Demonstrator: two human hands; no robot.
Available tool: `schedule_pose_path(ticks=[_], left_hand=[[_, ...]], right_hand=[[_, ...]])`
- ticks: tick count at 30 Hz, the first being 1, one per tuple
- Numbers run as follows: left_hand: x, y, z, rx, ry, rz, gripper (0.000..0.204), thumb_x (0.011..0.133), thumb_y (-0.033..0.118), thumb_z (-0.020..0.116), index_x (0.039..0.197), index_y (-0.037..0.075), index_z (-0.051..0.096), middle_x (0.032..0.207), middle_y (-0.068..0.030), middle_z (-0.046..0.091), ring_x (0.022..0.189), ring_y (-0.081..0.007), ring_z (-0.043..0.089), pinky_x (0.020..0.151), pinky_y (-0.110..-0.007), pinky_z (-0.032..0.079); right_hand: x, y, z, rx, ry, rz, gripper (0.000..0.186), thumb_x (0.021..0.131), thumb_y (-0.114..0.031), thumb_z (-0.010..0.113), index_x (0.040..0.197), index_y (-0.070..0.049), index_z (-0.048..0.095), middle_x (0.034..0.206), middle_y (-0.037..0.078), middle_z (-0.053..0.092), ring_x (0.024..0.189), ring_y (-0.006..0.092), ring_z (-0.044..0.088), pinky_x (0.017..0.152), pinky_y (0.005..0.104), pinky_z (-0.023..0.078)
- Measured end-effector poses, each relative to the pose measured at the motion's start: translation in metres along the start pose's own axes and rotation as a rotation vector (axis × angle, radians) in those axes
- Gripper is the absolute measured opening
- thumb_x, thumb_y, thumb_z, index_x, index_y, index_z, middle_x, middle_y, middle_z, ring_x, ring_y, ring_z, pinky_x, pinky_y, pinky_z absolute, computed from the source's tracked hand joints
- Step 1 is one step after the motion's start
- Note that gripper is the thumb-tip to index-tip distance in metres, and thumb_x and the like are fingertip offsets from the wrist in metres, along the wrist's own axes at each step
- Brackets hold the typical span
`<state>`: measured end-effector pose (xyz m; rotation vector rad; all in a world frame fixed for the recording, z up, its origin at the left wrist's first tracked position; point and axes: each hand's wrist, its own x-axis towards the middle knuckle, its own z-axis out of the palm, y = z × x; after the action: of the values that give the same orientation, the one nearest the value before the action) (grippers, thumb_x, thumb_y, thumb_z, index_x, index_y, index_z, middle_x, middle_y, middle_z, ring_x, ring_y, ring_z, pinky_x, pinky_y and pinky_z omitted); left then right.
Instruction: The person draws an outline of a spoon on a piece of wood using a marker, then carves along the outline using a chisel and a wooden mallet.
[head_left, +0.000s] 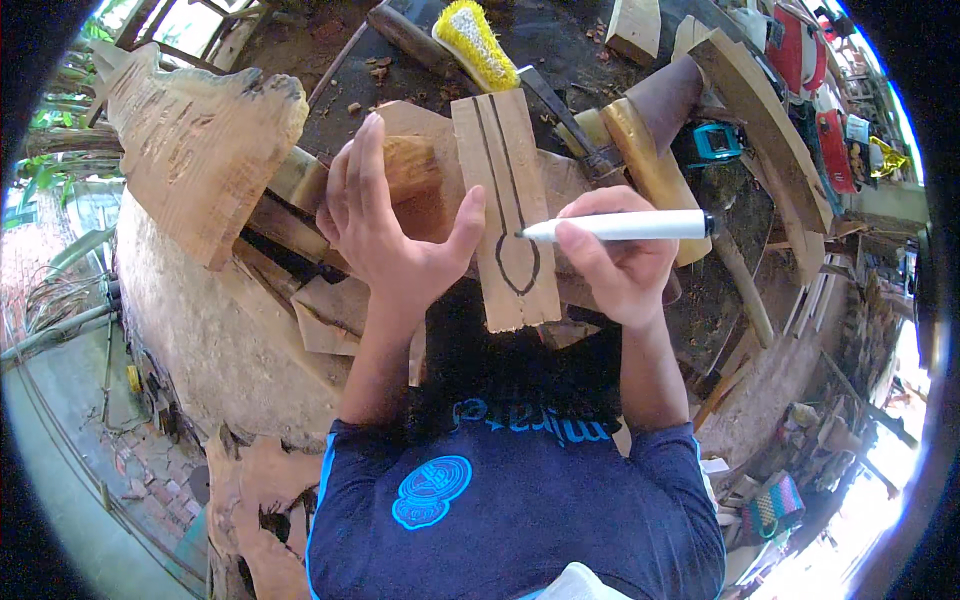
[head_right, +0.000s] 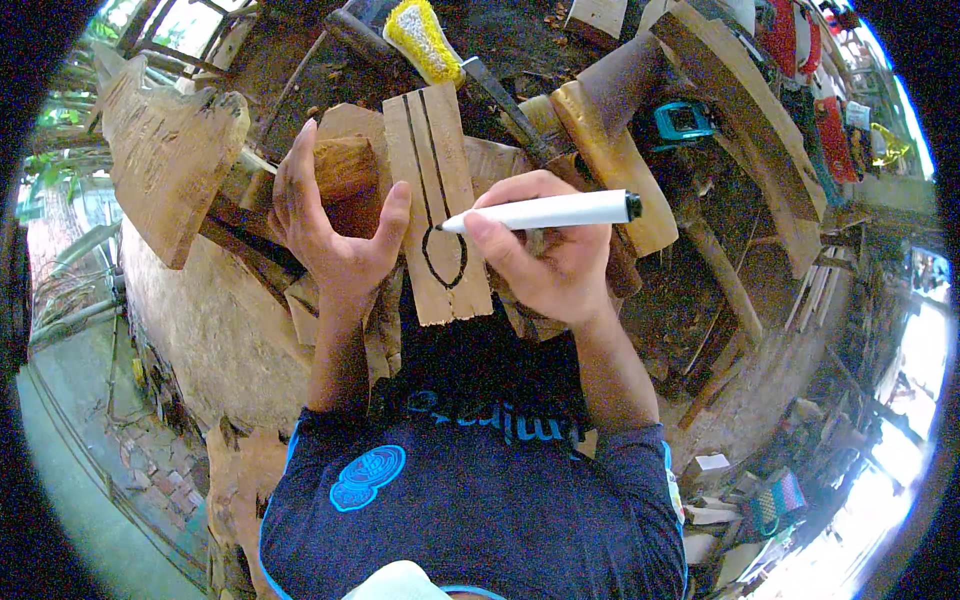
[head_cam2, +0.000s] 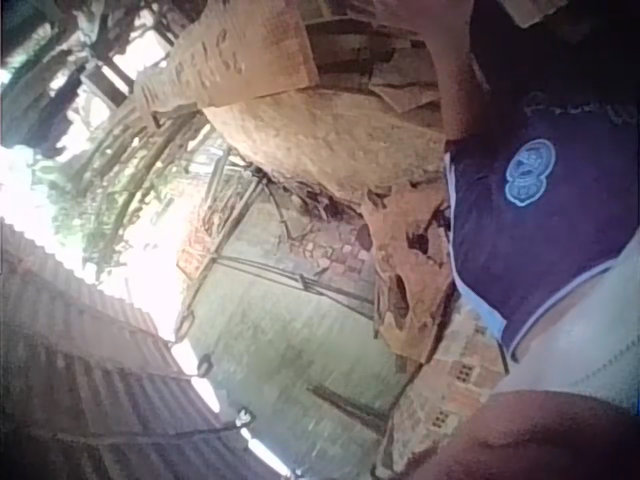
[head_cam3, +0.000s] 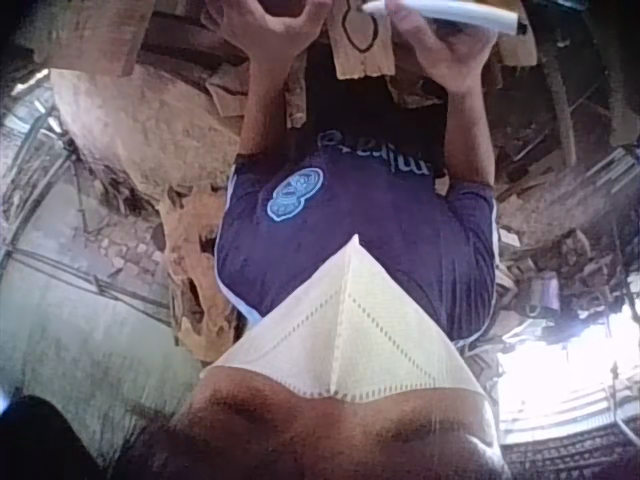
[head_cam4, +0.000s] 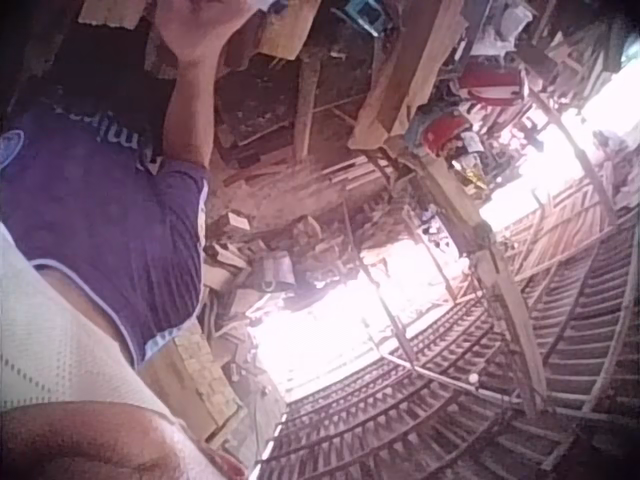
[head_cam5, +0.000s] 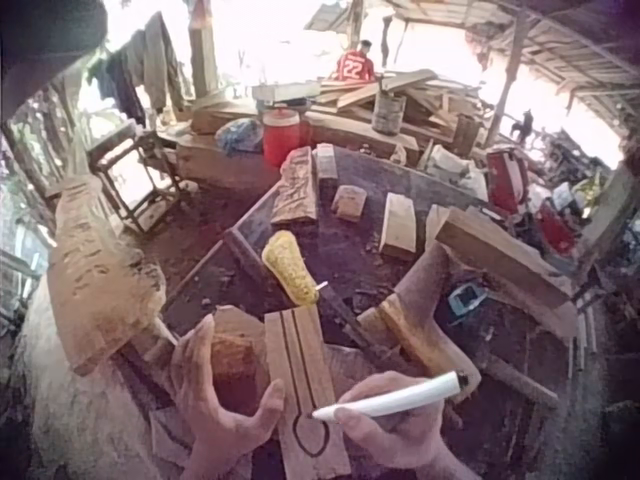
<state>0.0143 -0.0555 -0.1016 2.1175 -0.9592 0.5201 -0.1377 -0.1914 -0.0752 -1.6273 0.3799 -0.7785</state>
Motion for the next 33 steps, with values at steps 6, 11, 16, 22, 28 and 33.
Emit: schedule_pose_path(ticks=[6, 11, 16, 22, 28, 33], left_hand=[[-0.001, -0.001, 0.001, 0.001, 0.006, 0.002, 0.092, 0.067, 0.039, 0.079, 0.143, 0.003, 0.043, 0.139, -0.012, 0.052, 0.128, -0.0323, 0.046, 0.107, -0.047, 0.03], [0.0, -0.003, 0.0, -0.004, 0.008, 0.005, 0.091, 0.067, 0.039, 0.079, 0.143, 0.003, 0.043, 0.139, -0.0124, 0.052, 0.128, -0.0323, 0.045, 0.107, -0.047, 0.031], [0.002, 0.001, 0.0, 0.008, -0.004, 0.002, 0.089, 0.07, 0.041, 0.078, 0.142, 0.003, 0.044, 0.138, -0.0133, 0.053, 0.126, -0.0332, 0.047, 0.106, -0.046, 0.031], [-0.004, -0.007, -0.002, -0.117, -0.059, -0.052, 0.064, 0.089, 0.032, 0.066, 0.142, 0.001, 0.045, 0.138, -0.0153, 0.054, 0.127, -0.0342, 0.049, 0.106, -0.046, 0.033], [0.004, -0.006, -0.018, -0.276, -0.059, -0.079, 0.048, 0.087, 0.011, 0.072, 0.131, 0.001, 0.056, 0.129, -0.0162, 0.06, 0.116, -0.0317, 0.059, 0.099, -0.042, 0.044], [0.041, 0.034, -0.036, -0.299, -0.038, 0.01, 0.053, 0.08, 0.012, 0.081, 0.128, 0.0, 0.06, 0.119, -0.0122, 0.067, 0.104, -0.0199, 0.064, 0.088, -0.033, 0.049]], right_hand=[[-0.002, -0.009, 0.008, -0.112, -0.084, 0.011, 0.013, 0.082, -0.009, 0.078, 0.087, 0.0, 0.069, 0.08, 0.005, 0.07, 0.071, 0.0092, 0.066, 0.062, 0.0237, 0.052], [-0.001, -0.007, 0.008, -0.092, -0.154, 0.015, 0.012, 0.082, -0.008, 0.077, 0.087, 0.0, 0.069, 0.08, 0.006, 0.07, 0.071, 0.0096, 0.066, 0.063, 0.0239, 0.052], [-0.009, -0.006, -0.009, -0.024, -0.033, -0.052, 0.007, 0.085, -0.004, 0.072, 0.089, 0.0, 0.067, 0.082, 0.007, 0.069, 0.069, 0.0107, 0.064, 0.061, 0.0247, 0.051], [-0.037, 0.005, -0.077, 0.299, 0.468, -0.068, 0.042, 0.103, -0.035, 0.045, 0.101, 0.005, 0.057, 0.082, 0.011, 0.06, 0.064, 0.0137, 0.056, 0.055, 0.0232, 0.046], [-0.073, -0.017, -0.122, 0.262, 0.699, -0.187, 0.032, 0.102, -0.031, 0.049, 0.105, 0.0, 0.056, 0.068, 0.005, 0.051, 0.057, 0.0138, 0.049, 0.048, 0.0249, 0.039], [-0.11, -0.005, -0.154, 0.061, 0.972, -0.238, 0.016, 0.1, -0.019, 0.056, 0.102, -0.003, 0.057, 0.062, 0.0, 0.046, 0.048, 0.0076, 0.04, 0.04, 0.0231, 0.029]])
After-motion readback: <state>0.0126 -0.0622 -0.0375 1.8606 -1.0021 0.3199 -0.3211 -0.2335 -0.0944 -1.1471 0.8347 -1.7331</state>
